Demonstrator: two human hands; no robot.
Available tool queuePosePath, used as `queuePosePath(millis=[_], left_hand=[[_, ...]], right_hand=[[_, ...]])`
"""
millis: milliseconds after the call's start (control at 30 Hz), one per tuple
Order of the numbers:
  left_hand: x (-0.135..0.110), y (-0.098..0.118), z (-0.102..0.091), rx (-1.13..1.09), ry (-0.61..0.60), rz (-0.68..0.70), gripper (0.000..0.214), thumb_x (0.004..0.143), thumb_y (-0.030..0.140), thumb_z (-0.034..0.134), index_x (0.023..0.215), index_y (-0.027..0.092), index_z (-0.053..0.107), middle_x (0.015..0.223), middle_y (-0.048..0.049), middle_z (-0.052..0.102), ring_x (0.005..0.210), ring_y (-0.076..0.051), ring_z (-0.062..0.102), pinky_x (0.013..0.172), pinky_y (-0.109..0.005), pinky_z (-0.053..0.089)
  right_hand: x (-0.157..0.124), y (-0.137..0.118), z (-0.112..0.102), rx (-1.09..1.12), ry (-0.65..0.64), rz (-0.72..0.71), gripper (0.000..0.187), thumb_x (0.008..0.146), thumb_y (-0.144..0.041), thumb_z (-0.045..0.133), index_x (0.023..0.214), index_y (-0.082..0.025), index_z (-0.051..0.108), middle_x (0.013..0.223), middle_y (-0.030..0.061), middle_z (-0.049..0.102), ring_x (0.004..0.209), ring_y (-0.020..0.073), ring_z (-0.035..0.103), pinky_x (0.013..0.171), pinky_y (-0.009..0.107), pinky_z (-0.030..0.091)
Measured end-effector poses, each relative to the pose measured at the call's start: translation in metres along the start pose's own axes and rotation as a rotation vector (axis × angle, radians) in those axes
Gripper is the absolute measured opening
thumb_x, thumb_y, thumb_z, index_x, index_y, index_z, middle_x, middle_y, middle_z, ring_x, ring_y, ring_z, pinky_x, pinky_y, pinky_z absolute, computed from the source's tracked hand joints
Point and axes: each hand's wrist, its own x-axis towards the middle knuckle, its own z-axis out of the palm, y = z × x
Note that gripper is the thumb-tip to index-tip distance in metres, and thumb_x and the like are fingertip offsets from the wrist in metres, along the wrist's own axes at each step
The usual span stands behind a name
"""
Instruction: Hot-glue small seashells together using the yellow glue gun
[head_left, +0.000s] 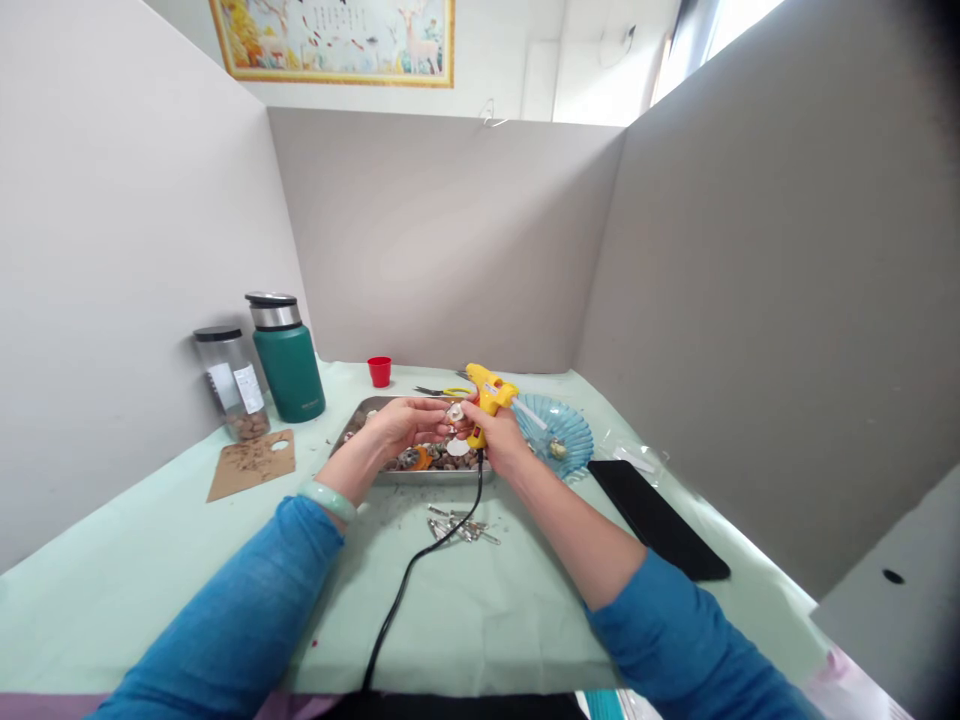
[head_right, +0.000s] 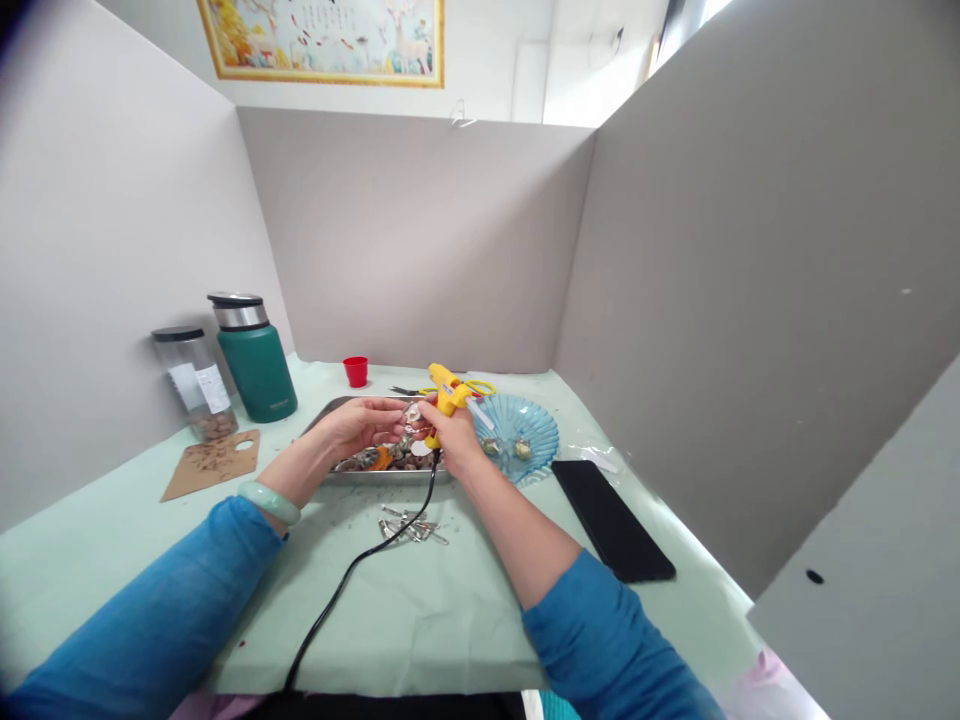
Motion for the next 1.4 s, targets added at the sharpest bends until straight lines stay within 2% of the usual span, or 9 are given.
queuePosePath(millis=[167,300,433,667,900,1167,1400], left_hand=[[-0.001,-0.002,0.0,0.077,0.042,0.073,0.019,0.069,0.012,0.082,0.077,0.012,0.066,0.07,-0.0064,0.07,0.065,-0.017,0.07,0.064,-0.028,0.059],[-0.002,-0.003,0.0,0.246,0.041,0.21,0.021,0.069,0.024,0.083,0.076,0.013,0.067,0.067,-0.0029,0.067,0.059,-0.013,0.064,0.058,-0.025,0.054],[-0.001,-0.004,0.002,0.39,0.08,0.314,0.018,0.07,0.023,0.082,0.071,0.014,0.067,0.061,-0.0017,0.065,0.051,-0.011,0.058,0.052,-0.023,0.049],[-0.002,-0.002,0.005,0.345,0.084,0.35,0.019,0.071,0.022,0.082,0.071,0.014,0.065,0.058,-0.0016,0.064,0.052,-0.012,0.061,0.055,-0.024,0.051],[-0.004,0.0,0.008,0.509,0.152,0.37,0.014,0.073,0.021,0.078,0.069,0.015,0.066,0.059,-0.0018,0.065,0.053,-0.013,0.061,0.054,-0.024,0.048],[-0.001,-0.005,0.001,0.285,0.059,0.282,0.02,0.072,0.027,0.082,0.073,0.013,0.068,0.065,-0.0038,0.067,0.059,-0.013,0.064,0.06,-0.025,0.054],[0.003,-0.007,-0.003,-0.02,-0.079,0.088,0.012,0.08,0.017,0.075,0.076,0.009,0.067,0.07,-0.01,0.069,0.062,-0.016,0.068,0.061,-0.026,0.057]], right_hand=[[-0.001,0.0,0.0,0.01,-0.013,-0.014,0.044,0.056,-0.033,0.085,0.088,-0.019,0.057,0.066,-0.004,0.064,0.054,0.0119,0.063,0.046,0.021,0.052],[-0.001,0.0,-0.001,0.006,-0.024,-0.001,0.046,0.056,-0.034,0.085,0.09,-0.019,0.057,0.071,-0.0031,0.066,0.054,0.0115,0.063,0.046,0.021,0.052],[-0.001,0.0,-0.001,0.013,-0.028,0.007,0.044,0.058,-0.034,0.085,0.09,-0.019,0.057,0.069,-0.0028,0.066,0.055,0.0115,0.063,0.047,0.021,0.052],[-0.001,-0.002,-0.001,-0.002,-0.029,0.038,0.039,0.06,-0.03,0.082,0.089,-0.019,0.058,0.07,-0.0028,0.065,0.057,0.0125,0.065,0.049,0.022,0.054],[-0.002,-0.002,-0.001,0.004,-0.048,0.058,0.043,0.058,-0.03,0.085,0.089,-0.018,0.058,0.069,-0.0031,0.066,0.053,0.0119,0.064,0.047,0.023,0.054],[0.0,-0.001,-0.001,0.001,-0.033,0.062,0.036,0.061,-0.03,0.081,0.087,-0.018,0.06,0.064,-0.0034,0.064,0.051,0.0125,0.063,0.045,0.023,0.053],[0.001,-0.001,-0.002,-0.015,-0.035,0.054,0.038,0.058,-0.032,0.081,0.086,-0.018,0.059,0.068,-0.0011,0.068,0.054,0.0149,0.066,0.047,0.024,0.053]])
